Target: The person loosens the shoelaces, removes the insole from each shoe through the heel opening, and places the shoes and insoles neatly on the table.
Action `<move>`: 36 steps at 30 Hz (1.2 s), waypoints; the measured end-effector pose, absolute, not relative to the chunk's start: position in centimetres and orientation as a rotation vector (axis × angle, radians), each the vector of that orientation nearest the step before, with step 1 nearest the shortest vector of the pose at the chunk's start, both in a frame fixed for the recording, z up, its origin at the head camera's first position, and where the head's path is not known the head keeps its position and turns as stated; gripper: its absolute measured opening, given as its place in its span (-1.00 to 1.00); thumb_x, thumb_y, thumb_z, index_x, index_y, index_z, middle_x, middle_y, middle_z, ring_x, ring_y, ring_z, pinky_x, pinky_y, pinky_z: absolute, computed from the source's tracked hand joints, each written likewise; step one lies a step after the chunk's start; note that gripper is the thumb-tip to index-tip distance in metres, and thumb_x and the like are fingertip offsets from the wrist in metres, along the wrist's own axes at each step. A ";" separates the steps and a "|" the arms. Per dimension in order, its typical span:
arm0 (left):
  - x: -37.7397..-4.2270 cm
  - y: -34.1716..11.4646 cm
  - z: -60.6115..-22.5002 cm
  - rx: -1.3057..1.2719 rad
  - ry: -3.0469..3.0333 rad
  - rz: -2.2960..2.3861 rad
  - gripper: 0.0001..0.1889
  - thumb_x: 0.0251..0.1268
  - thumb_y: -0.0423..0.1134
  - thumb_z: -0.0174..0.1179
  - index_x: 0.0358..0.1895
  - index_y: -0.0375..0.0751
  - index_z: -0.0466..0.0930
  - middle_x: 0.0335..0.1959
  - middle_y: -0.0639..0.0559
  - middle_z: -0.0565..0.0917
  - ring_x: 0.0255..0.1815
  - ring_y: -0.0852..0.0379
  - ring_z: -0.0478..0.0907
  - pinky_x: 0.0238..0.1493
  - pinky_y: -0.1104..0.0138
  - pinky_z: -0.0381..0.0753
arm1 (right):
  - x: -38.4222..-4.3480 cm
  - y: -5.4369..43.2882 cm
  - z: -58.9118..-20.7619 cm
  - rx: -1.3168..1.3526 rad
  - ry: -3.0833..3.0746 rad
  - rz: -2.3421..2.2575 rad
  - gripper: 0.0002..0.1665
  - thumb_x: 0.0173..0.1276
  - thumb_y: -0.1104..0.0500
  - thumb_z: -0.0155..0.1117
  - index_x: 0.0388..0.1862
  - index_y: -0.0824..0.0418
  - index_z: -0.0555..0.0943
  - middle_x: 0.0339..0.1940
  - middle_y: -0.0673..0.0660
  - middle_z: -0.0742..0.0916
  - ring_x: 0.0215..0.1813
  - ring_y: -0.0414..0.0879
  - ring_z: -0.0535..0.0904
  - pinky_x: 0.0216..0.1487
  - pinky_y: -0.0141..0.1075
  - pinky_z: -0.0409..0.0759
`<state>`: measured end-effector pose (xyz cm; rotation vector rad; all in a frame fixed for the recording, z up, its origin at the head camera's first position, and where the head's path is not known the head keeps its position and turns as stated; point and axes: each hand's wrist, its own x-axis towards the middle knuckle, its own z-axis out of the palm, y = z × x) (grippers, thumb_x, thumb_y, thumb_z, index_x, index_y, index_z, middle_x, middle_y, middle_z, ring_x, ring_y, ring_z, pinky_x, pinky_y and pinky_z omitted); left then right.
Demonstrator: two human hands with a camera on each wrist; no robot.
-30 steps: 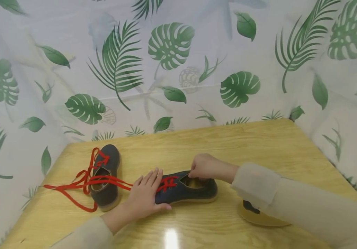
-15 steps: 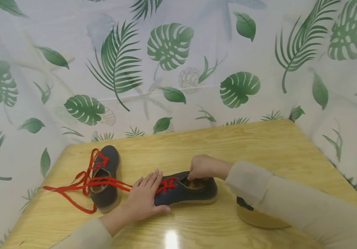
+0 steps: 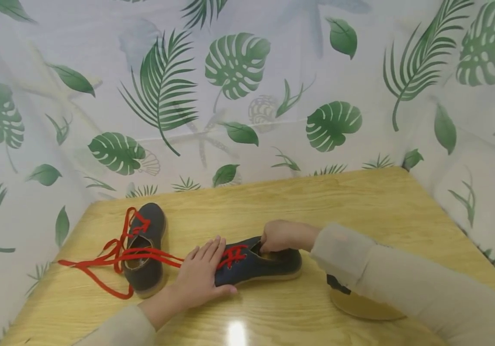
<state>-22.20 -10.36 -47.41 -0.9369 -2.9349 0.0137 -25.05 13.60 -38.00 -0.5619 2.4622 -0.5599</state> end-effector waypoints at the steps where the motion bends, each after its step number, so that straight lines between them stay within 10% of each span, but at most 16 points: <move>1: -22.2 -10.4 -47.4 -0.935 -2.932 0.014 0.14 -0.01 0.60 -0.13 0.51 -0.17 -0.05 0.49 -0.11 0.11 0.46 -0.07 0.13 0.35 -0.01 0.24 | -25.1 13.6 -38.0 -0.563 2.462 -0.564 -0.61 0.34 0.25 0.16 -0.72 0.12 0.41 -0.76 -0.09 0.36 -0.67 -0.27 0.18 -0.56 -0.47 0.19; 24: -22.1 -10.3 -47.2 -0.937 -2.948 0.004 0.13 0.01 0.59 -0.12 0.50 -0.18 -0.06 0.49 -0.11 0.11 0.47 -0.06 0.12 0.37 0.01 0.21 | -25.5 14.3 -37.9 -0.634 2.388 -0.672 -0.74 0.39 0.41 0.00 -0.31 0.35 0.66 -0.42 0.05 0.62 -0.53 -0.22 0.29 -0.41 -0.42 0.33; 36: -22.1 -10.4 -47.8 -0.943 -2.916 -0.022 0.13 0.02 0.58 -0.11 0.51 -0.19 -0.07 0.50 -0.12 0.10 0.47 -0.06 0.11 0.38 0.00 0.20 | -25.7 13.9 -38.7 -0.656 2.538 -0.537 -0.84 0.09 0.44 0.27 -0.58 0.28 0.70 -0.62 -0.01 0.65 -0.58 -0.26 0.34 -0.54 -0.49 0.37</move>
